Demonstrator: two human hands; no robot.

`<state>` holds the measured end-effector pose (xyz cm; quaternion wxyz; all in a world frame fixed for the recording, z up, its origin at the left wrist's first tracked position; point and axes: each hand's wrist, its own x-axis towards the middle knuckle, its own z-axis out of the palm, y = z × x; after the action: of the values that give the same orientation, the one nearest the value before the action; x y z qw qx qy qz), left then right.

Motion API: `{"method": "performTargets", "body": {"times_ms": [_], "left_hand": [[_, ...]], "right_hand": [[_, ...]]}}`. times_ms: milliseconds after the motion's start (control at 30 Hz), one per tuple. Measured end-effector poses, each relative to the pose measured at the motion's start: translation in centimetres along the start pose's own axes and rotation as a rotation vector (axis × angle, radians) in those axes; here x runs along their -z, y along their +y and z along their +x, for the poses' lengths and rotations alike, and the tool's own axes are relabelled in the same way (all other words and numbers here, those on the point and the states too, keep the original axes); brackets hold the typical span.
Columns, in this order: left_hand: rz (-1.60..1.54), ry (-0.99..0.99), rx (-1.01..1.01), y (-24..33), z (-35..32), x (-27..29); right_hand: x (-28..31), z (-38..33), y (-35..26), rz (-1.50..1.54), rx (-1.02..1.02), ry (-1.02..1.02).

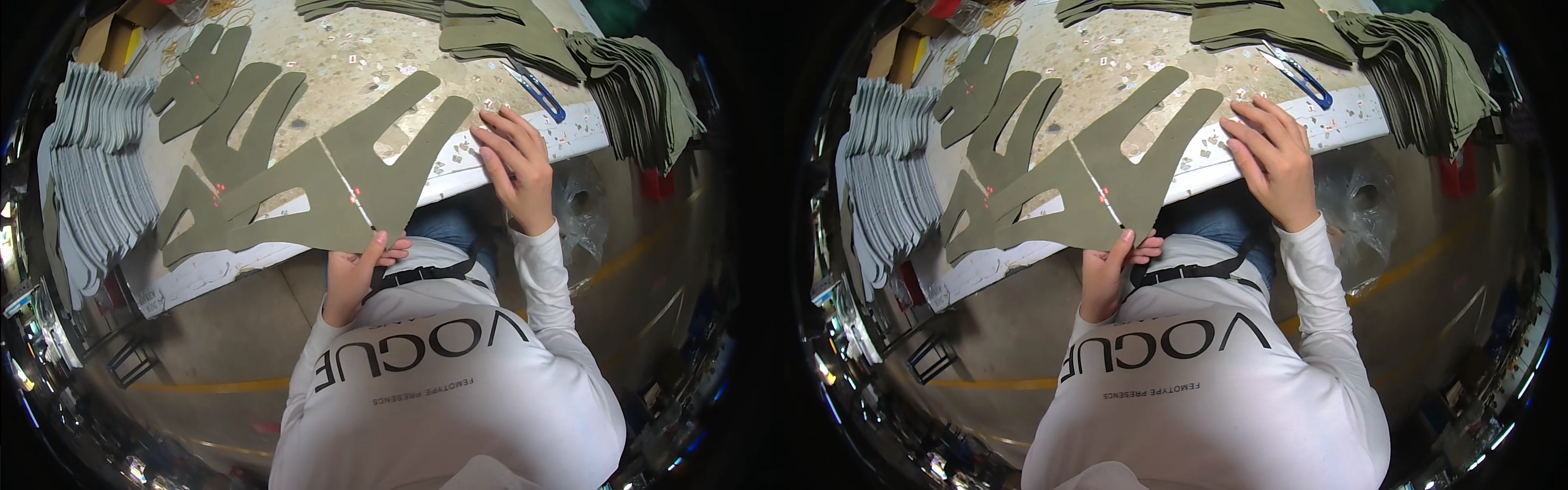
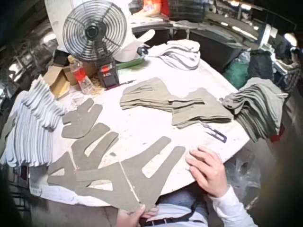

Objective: The person repeatedly picks up olive-green fabric pieces from a table, inspects them, and places them into a growing stack. The person handles the pieces one at a time, turning them over and aligning them before stacking.

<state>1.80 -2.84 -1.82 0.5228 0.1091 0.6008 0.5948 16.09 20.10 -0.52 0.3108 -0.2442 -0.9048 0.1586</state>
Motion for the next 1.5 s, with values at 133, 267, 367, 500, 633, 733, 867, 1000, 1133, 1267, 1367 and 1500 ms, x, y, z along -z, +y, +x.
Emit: {"method": "performTargets", "body": {"times_ms": [133, 267, 367, 500, 633, 733, 867, 1000, 1133, 1267, 1367, 1500], "left_hand": [[0.0, 0.037, 0.012, 0.4, -0.3, 0.3], [0.035, -0.021, -0.028, 0.8, -0.1, 0.2], [0.09, -0.002, 0.0, 1.3, -0.1, 0.1], [0.516, -0.184, 0.185, 3.7, -1.2, 1.1], [0.479, -0.153, -0.099, 5.8, -2.8, 1.2], [0.514, 0.007, -0.232, 6.7, -2.2, 1.4], [0.477, 0.164, -0.317, 8.1, -1.8, 3.4], [0.544, 0.371, -0.443, 11.0, -1.6, 7.7], [0.805, 0.585, -0.573, 15.2, 0.2, 13.4], [1.156, 0.687, -0.531, 18.9, 5.0, 18.6], [1.386, 0.764, -0.443, 20.3, 9.7, 21.0], [1.394, 1.002, -0.492, 17.3, 13.9, 22.3]], "right_hand": [[0.5, 0.3, 0.5, 0.037, -0.053, 0.058], [-0.3, 1.3, -0.5, 0.092, -0.009, 0.033], [-1.1, 1.7, -1.5, 0.112, 0.072, -0.027], [-1.6, 1.1, -2.3, 0.066, 0.099, -0.087], [-1.9, 0.4, -2.4, 0.067, 0.064, -0.063], [-1.7, 0.2, -1.8, 0.026, 0.013, 0.026], [0.1, 0.7, 0.1, -0.005, -0.067, 0.135], [2.1, 2.5, 1.2, 0.014, -0.085, 0.18], [3.0, 7.4, 0.8, 0.031, 0.056, 0.21], [0.3, 14.0, -2.4, 0.16, 0.255, 0.198], [-4.5, 19.2, -5.5, 0.235, 0.469, 0.153], [-12.4, 23.9, -8.6, 0.15, 0.286, -0.187]]}}
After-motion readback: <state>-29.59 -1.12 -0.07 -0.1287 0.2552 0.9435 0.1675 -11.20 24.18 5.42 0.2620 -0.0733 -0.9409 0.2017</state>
